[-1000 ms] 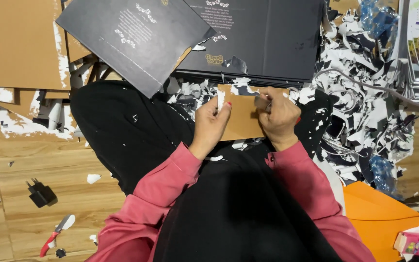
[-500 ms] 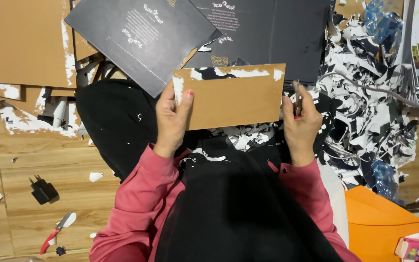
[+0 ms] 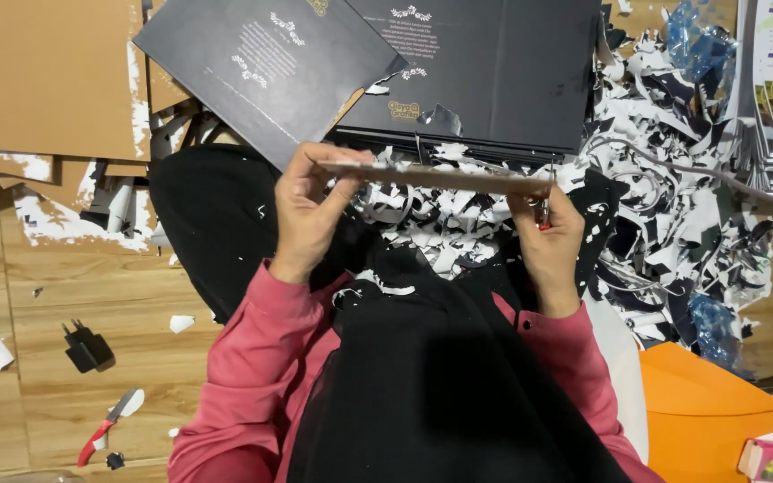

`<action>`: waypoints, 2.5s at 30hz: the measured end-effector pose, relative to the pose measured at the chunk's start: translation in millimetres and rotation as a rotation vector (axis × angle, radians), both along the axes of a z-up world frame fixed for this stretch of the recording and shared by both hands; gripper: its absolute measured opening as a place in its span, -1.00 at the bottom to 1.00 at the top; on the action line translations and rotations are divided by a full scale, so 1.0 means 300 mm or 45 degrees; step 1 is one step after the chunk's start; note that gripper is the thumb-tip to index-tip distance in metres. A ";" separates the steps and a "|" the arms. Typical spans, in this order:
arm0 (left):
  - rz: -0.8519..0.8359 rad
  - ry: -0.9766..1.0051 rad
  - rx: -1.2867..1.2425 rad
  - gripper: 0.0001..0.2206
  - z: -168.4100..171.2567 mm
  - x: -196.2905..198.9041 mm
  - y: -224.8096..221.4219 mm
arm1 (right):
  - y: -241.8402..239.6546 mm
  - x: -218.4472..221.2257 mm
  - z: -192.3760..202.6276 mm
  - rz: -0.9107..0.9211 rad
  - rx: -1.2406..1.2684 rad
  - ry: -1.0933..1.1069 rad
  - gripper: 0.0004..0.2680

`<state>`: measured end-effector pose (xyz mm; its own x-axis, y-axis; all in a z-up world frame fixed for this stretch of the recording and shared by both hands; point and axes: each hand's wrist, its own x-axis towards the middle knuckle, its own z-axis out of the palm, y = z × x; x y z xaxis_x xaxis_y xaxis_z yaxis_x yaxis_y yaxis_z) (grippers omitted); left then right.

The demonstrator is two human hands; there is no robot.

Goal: Using a utility knife to cut and peel layers of paper from cardboard sheets.

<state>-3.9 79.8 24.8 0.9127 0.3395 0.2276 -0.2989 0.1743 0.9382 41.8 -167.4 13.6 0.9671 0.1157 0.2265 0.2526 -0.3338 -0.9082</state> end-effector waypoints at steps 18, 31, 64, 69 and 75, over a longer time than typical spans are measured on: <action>-0.138 -0.080 0.393 -0.82 0.044 0.053 -0.045 | -0.078 0.055 -0.016 -0.039 0.290 0.066 -0.72; -0.038 0.020 0.275 -0.93 -0.030 0.125 -0.003 | -0.087 0.019 -0.036 0.210 0.021 0.474 -0.83; -0.486 0.097 1.635 -0.62 -0.123 0.433 -0.147 | -0.025 -0.006 -0.023 0.520 -1.276 -0.143 -0.67; -0.509 -0.386 1.967 -0.56 -0.158 0.585 -0.222 | -0.021 0.005 -0.023 0.362 -1.034 -0.001 -0.68; -0.157 -0.765 2.359 -0.52 -0.270 0.763 -0.240 | -0.004 0.027 -0.015 0.211 -1.003 0.281 -0.67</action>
